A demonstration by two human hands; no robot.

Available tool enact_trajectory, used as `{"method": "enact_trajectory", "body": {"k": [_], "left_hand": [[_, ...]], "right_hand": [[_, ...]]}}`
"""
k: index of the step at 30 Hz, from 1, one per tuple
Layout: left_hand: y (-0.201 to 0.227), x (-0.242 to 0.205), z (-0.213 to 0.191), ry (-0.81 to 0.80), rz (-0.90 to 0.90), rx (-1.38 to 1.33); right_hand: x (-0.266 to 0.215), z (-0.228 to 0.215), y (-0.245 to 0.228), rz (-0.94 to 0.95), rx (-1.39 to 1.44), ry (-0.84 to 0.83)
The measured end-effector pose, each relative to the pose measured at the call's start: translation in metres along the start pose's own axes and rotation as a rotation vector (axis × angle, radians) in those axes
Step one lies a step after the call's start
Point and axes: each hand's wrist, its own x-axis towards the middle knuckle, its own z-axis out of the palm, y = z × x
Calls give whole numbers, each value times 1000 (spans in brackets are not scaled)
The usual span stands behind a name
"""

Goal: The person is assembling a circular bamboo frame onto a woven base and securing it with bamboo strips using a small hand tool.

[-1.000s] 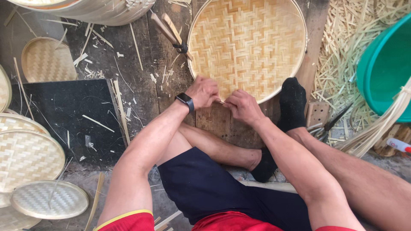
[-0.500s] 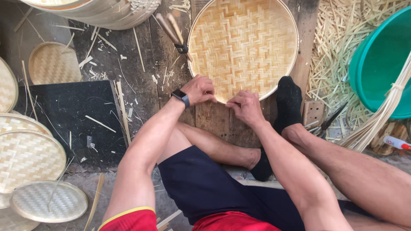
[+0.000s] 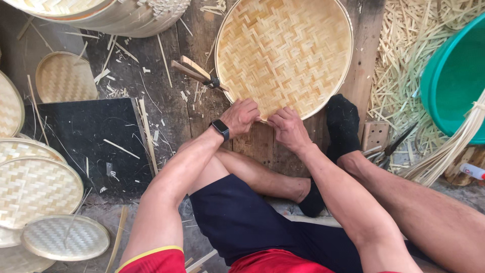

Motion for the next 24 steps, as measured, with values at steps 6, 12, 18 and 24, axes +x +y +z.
{"method": "enact_trajectory", "body": {"k": [6, 12, 18, 24], "left_hand": [[0, 12, -1, -120, -167, -41], [-2, 24, -5, -262, -397, -135], [-4, 23, -3, -200, -402, -178], [-5, 23, -2, -124, -469, -255]], "right_hand": [[7, 4, 13, 30, 19, -87], [18, -20, 10, 106, 127, -191], [15, -62, 14, 99, -180, -163], [26, -54, 24, 467, -4, -257]]}}
